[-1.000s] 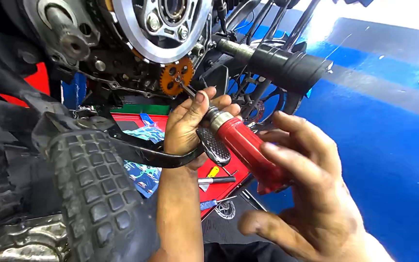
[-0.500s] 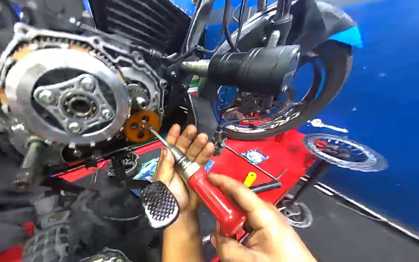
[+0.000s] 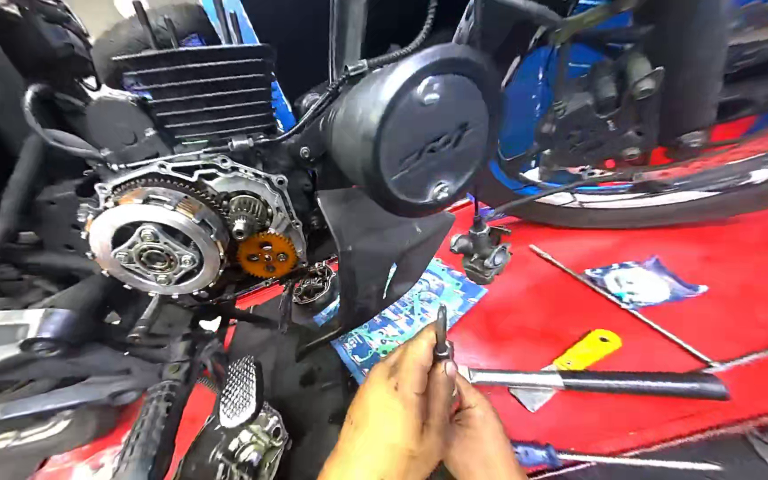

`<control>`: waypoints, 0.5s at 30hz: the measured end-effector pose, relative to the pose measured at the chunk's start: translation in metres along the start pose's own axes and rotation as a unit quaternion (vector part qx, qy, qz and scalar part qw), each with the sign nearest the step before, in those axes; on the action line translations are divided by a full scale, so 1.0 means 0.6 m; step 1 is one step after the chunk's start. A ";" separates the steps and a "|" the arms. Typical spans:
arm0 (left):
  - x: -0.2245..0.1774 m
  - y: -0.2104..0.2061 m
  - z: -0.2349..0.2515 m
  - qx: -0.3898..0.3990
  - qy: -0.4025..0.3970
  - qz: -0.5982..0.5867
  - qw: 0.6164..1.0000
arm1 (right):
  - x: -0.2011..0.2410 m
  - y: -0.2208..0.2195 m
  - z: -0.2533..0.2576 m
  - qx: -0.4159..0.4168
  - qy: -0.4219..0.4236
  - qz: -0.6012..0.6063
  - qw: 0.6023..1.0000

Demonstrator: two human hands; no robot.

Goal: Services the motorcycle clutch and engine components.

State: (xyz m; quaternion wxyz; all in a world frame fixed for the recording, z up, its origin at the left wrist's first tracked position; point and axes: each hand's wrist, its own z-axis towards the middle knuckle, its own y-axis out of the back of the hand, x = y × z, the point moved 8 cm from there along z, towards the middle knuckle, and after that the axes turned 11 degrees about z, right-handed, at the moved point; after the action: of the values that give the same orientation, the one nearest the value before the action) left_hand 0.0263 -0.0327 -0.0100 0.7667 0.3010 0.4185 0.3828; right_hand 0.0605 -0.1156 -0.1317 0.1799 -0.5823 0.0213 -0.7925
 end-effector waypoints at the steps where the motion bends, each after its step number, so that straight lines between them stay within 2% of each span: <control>1: -0.009 0.012 -0.009 0.020 0.001 0.088 0.996 | -0.004 0.004 0.000 0.013 -0.004 0.008 1.000; 3: -0.034 0.055 -0.026 0.044 -0.009 0.235 0.971 | -0.006 0.008 -0.006 0.046 -0.023 0.015 0.999; 5: -0.062 0.121 -0.033 0.028 -0.038 0.348 0.936 | 0.006 0.012 -0.016 0.073 -0.029 0.004 0.997; 8: -0.082 0.222 -0.013 -0.019 -0.117 0.497 0.859 | 0.026 0.023 -0.029 0.074 0.011 -0.080 0.994; 10: -0.067 0.269 0.020 -0.019 -0.170 0.568 0.805 | 0.036 0.027 -0.037 0.062 0.044 -0.131 0.988; 12: -0.037 0.296 0.045 -0.005 -0.214 0.620 0.755 | 0.038 0.025 -0.042 0.060 0.061 -0.164 0.983; 15: -0.006 0.291 0.059 0.026 -0.284 0.652 0.703 | 0.039 0.020 -0.047 0.072 0.071 -0.192 0.976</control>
State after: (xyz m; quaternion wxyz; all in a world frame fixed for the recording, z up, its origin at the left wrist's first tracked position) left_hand -0.0026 0.0514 0.1446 0.4002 0.6129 -0.1097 0.6724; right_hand 0.0316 -0.1390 -0.1222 0.0639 -0.5033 -0.1360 -0.8509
